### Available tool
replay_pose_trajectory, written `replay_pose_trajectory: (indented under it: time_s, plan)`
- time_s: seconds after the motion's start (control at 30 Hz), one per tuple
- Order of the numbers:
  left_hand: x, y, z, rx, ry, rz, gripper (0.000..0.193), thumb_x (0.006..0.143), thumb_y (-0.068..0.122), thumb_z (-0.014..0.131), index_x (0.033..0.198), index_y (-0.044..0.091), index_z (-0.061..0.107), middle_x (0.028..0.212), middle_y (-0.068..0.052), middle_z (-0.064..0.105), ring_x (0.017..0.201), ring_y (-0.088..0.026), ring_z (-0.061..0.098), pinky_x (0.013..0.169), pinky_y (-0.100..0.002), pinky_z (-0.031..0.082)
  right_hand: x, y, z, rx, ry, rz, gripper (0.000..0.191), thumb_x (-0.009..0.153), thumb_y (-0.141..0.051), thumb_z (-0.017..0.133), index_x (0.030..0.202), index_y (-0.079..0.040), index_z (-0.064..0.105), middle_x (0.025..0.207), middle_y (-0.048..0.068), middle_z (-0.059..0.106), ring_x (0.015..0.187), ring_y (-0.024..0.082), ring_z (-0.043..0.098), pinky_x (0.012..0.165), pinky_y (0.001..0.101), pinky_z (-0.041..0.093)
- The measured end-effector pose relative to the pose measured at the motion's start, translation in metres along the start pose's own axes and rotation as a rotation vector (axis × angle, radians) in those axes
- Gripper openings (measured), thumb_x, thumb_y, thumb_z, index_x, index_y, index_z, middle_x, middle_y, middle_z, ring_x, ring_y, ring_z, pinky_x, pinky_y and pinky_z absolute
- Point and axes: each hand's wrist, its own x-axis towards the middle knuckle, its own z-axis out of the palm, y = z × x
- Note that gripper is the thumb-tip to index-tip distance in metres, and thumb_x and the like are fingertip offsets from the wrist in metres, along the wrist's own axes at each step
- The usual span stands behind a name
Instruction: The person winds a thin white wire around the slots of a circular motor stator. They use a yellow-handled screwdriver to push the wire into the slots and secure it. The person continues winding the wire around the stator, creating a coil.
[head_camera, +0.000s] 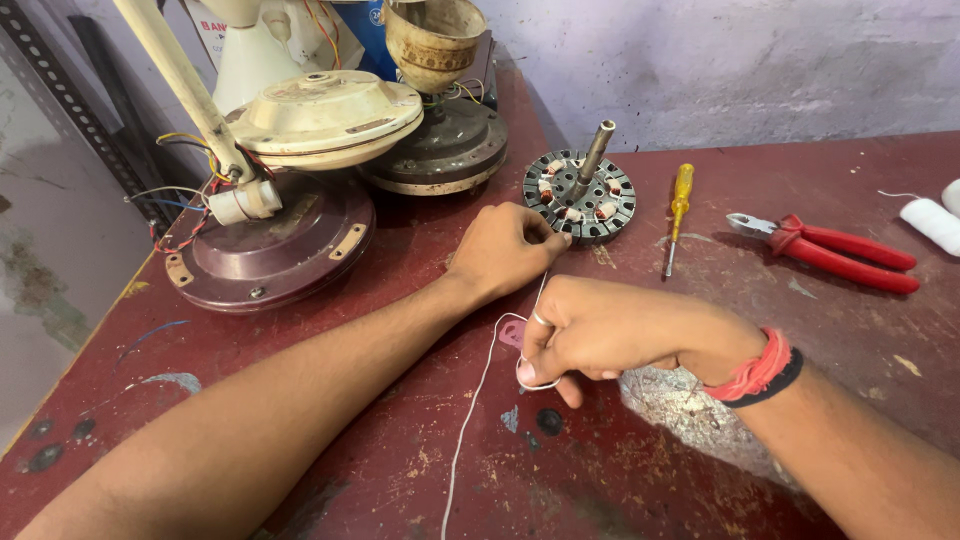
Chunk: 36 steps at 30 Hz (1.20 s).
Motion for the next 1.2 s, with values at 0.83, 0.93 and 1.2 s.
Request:
replay_pose_trajectory:
  time_s: [0.83,0.93,1.2]
  plan:
    - [-0.003,-0.002,0.006,0.051,-0.048,0.258,0.025,0.082,0.009,0.06,0.098,0.0,0.077,0.091,-0.024,0.074,0.09,-0.037,0.074,0.088,-0.044,0.056,-0.006,-0.006,0.005,-0.028,-0.106,0.037,0.02,0.084,-0.022,0.075,0.086,-0.003,0.08,0.056,0.005,0.07,0.041,0.005,0.043,0.038,0.0252,0.027]
    - [-0.002,-0.003,0.007,0.047,-0.037,0.28,0.026,0.081,0.008,0.059,0.098,-0.001,0.076,0.092,-0.025,0.073,0.091,-0.038,0.074,0.089,-0.043,0.055,-0.007,-0.004,0.0,-0.056,-0.101,0.03,0.021,0.084,-0.022,0.076,0.086,-0.002,0.08,0.059,0.005,0.072,0.042,0.005,0.045,0.038,0.0238,0.029]
    - [-0.006,0.0,0.004,0.092,-0.106,0.227,0.027,0.081,0.008,0.056,0.096,0.0,0.076,0.092,-0.026,0.073,0.092,-0.04,0.073,0.09,-0.045,0.055,0.002,0.044,-0.062,0.105,0.629,-0.123,0.02,0.083,-0.016,0.073,0.091,0.001,0.08,0.071,0.009,0.079,0.05,0.011,0.063,0.04,0.0258,0.043]
